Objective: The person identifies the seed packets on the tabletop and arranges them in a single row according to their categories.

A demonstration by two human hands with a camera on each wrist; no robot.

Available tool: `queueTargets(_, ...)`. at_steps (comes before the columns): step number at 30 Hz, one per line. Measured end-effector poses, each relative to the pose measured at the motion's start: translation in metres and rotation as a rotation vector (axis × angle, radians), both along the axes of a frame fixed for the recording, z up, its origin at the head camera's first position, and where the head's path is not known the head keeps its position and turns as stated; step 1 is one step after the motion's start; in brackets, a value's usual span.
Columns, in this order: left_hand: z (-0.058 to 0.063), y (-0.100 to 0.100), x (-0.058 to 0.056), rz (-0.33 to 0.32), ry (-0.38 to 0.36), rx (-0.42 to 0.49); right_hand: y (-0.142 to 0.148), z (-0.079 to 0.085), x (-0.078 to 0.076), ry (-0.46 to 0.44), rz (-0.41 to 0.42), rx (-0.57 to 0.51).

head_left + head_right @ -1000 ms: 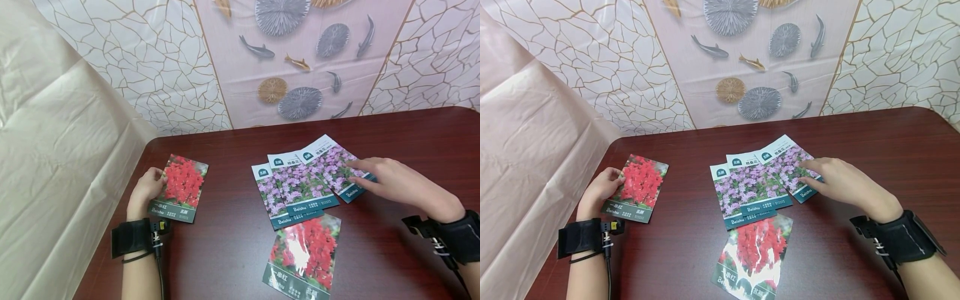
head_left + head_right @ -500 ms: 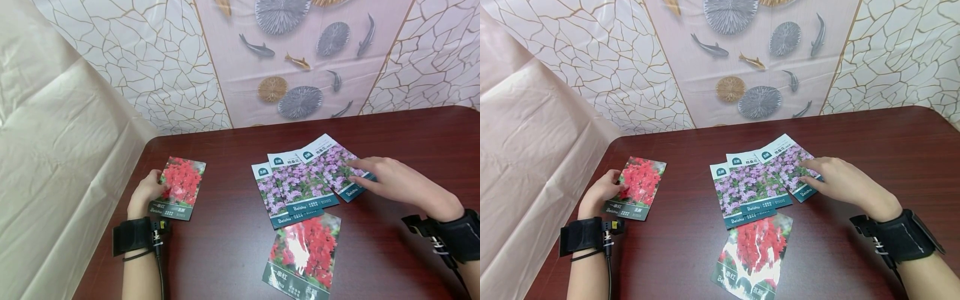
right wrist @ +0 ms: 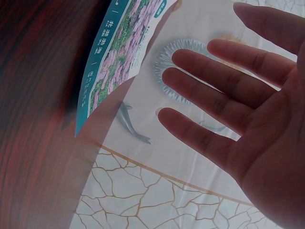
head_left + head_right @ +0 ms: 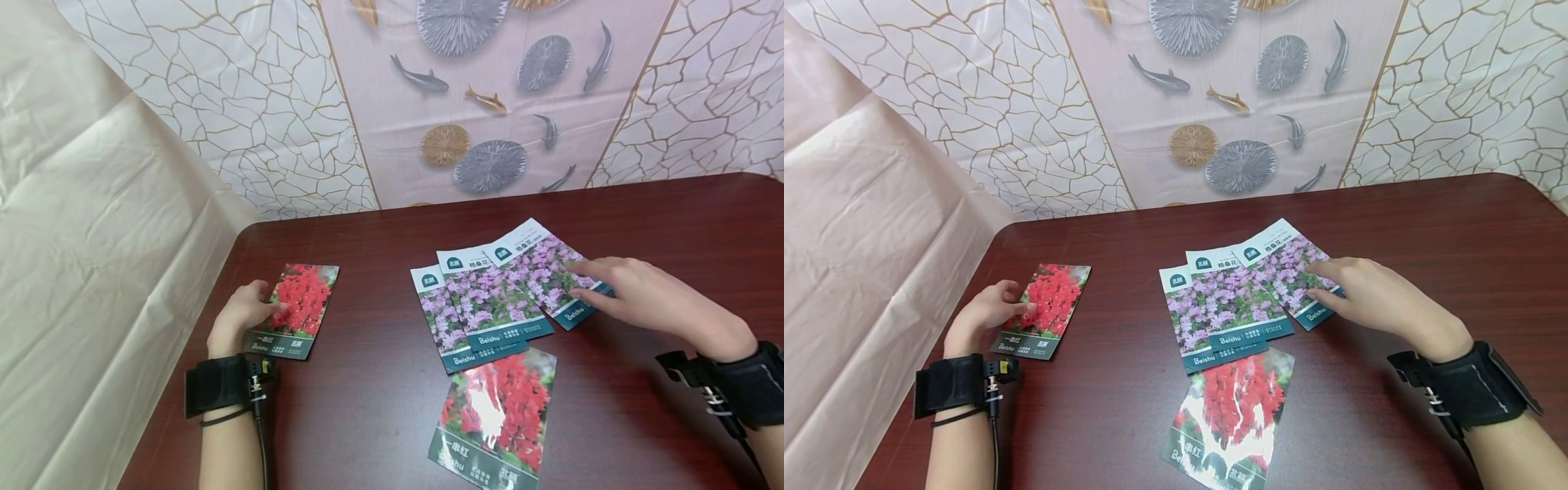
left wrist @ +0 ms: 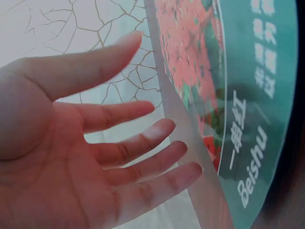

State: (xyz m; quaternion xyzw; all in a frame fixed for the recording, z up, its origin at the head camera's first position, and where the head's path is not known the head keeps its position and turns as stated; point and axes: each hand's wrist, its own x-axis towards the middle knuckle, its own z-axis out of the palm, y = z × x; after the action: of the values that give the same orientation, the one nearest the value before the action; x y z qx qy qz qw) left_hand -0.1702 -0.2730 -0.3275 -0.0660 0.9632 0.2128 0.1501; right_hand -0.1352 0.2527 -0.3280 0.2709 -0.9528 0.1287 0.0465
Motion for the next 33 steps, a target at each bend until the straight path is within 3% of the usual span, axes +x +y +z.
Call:
queueTargets(5,-0.003,0.001,-0.002,-0.113,0.011,0.062,0.0,0.0,0.001,-0.011,0.004,0.0)
queueTargets(9,-0.009,0.002,-0.004,-0.244,0.019,0.146,0.0,0.0,0.001,-0.004,0.008,-0.003)
queueTargets(14,-0.012,0.003,-0.005,-0.357,-0.034,0.172,0.0,-0.001,0.001,-0.003,0.007,-0.003)
queueTargets(17,-0.011,0.003,-0.005,-0.376,-0.09,0.168,0.0,-0.001,0.001,-0.013,0.003,0.005)
queueTargets(22,-0.011,0.006,-0.005,-0.353,-0.167,0.141,0.0,-0.003,0.0,-0.04,-0.004,0.026)
queueTargets(33,-0.011,0.009,-0.004,-0.305,-0.168,0.079,0.004,-0.006,-0.002,-0.05,0.008,0.011)
